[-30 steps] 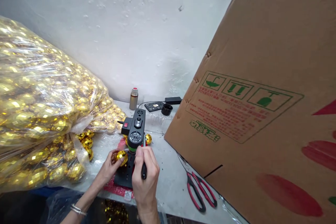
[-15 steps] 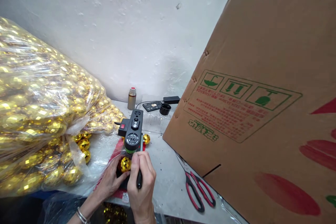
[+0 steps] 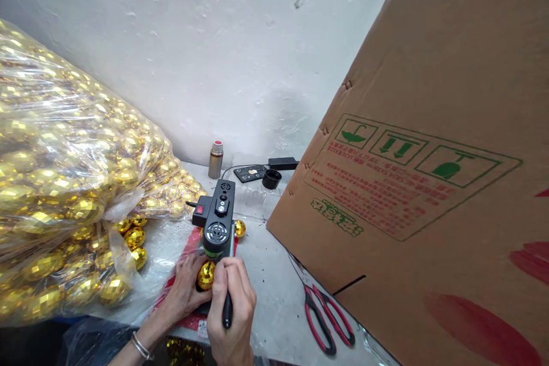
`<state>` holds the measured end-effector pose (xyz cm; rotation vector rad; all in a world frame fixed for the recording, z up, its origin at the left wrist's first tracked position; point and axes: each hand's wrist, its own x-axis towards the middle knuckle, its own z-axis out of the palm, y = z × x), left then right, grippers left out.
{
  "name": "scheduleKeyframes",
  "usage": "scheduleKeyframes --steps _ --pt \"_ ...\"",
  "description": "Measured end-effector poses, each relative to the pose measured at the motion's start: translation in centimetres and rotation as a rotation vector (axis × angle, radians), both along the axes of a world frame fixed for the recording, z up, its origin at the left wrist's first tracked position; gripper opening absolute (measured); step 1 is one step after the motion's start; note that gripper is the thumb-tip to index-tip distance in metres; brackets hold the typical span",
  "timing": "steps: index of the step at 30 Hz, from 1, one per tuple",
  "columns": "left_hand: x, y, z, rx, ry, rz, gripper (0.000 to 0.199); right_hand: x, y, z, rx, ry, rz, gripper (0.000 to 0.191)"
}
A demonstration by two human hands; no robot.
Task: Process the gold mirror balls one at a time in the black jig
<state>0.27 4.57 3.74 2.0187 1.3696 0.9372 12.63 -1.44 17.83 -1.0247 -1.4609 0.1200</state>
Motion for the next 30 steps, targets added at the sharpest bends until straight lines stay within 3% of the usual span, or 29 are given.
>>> scheduleKeyframes --steps 6,16,30 --pt "0.2 -0.2 0.5 -0.048 0.017 -0.014 0.046 0.0 -0.1 -0.5 0.016 -0.024 -0.013 0.023" --pt "0.2 -0.6 1.6 -0.117 0.039 -0.041 0.040 0.1 0.2 -4.8 0.123 -0.052 -0.045 0.026" --pt "0.3 -0.2 0.5 -0.124 0.005 -0.038 0.047 -0.3 0.3 -6.7 0.105 0.039 -0.102 0.025"
